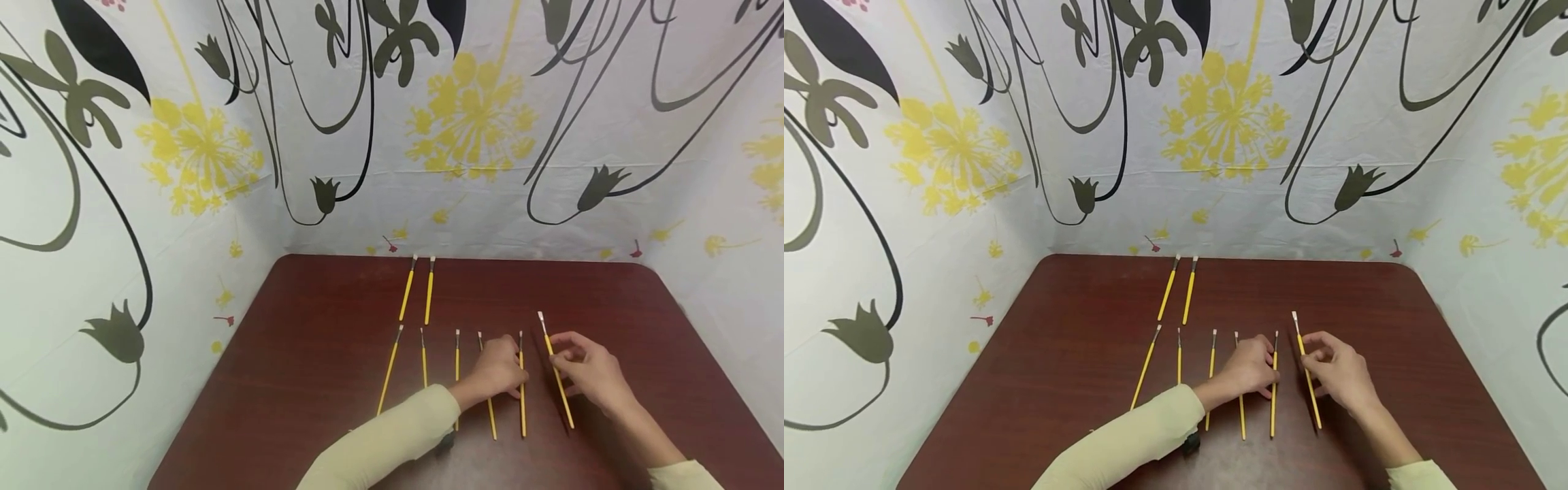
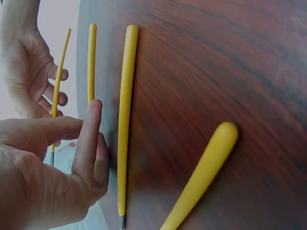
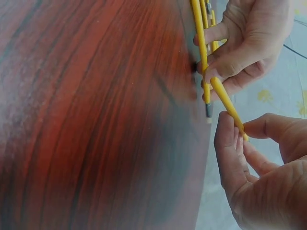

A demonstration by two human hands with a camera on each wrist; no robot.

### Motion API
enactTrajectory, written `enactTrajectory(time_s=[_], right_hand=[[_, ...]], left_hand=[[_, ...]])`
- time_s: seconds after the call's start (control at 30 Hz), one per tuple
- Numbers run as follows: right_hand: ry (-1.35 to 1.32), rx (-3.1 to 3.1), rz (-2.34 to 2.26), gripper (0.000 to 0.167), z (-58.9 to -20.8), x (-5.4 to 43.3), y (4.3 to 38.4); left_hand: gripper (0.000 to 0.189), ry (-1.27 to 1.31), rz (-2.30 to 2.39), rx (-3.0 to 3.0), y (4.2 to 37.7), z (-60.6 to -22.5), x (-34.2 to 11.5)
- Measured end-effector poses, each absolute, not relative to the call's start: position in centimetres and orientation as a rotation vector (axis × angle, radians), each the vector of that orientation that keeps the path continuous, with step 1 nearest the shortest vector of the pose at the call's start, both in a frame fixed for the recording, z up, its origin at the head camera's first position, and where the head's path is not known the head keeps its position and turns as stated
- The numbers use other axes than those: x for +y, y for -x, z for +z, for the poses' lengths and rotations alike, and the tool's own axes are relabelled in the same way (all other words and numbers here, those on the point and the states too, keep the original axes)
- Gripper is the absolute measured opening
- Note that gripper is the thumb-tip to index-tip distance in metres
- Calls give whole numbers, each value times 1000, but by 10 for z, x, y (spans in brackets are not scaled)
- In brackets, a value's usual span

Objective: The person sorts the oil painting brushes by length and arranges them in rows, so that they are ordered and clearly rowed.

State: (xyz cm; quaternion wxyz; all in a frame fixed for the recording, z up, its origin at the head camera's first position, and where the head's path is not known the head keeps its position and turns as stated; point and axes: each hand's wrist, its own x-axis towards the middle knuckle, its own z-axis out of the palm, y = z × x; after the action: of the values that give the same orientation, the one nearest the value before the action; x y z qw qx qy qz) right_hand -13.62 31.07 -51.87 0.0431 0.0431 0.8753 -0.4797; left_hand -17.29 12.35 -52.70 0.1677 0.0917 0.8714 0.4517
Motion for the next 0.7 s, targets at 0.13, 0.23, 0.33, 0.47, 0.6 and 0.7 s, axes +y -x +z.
enactTrajectory(time_s=[0.13, 0.23, 0.33, 0.47, 0.6, 0.7], right_hand=[[-125, 2687, -1455, 41, -519, 309, 136], [-120, 2690, -1455, 41, -519, 308, 136], [-117, 2696, -1443, 41, -521, 308, 136], [-139, 2701, -1409, 41, -524, 307, 135], [-159, 2703, -1373, 40, -527, 306, 134], [-161, 2707, -1349, 40, -529, 305, 133]], left_hand=[[29, -339, 1176, 2547, 173, -528, 124], [32, -353, 1128, 2572, 173, -528, 125], [41, -340, 1062, 2607, 172, -527, 128], [57, -316, 939, 2683, 171, -526, 132], [64, -318, 862, 2734, 171, -526, 134], [66, -320, 847, 2742, 170, -526, 134]])
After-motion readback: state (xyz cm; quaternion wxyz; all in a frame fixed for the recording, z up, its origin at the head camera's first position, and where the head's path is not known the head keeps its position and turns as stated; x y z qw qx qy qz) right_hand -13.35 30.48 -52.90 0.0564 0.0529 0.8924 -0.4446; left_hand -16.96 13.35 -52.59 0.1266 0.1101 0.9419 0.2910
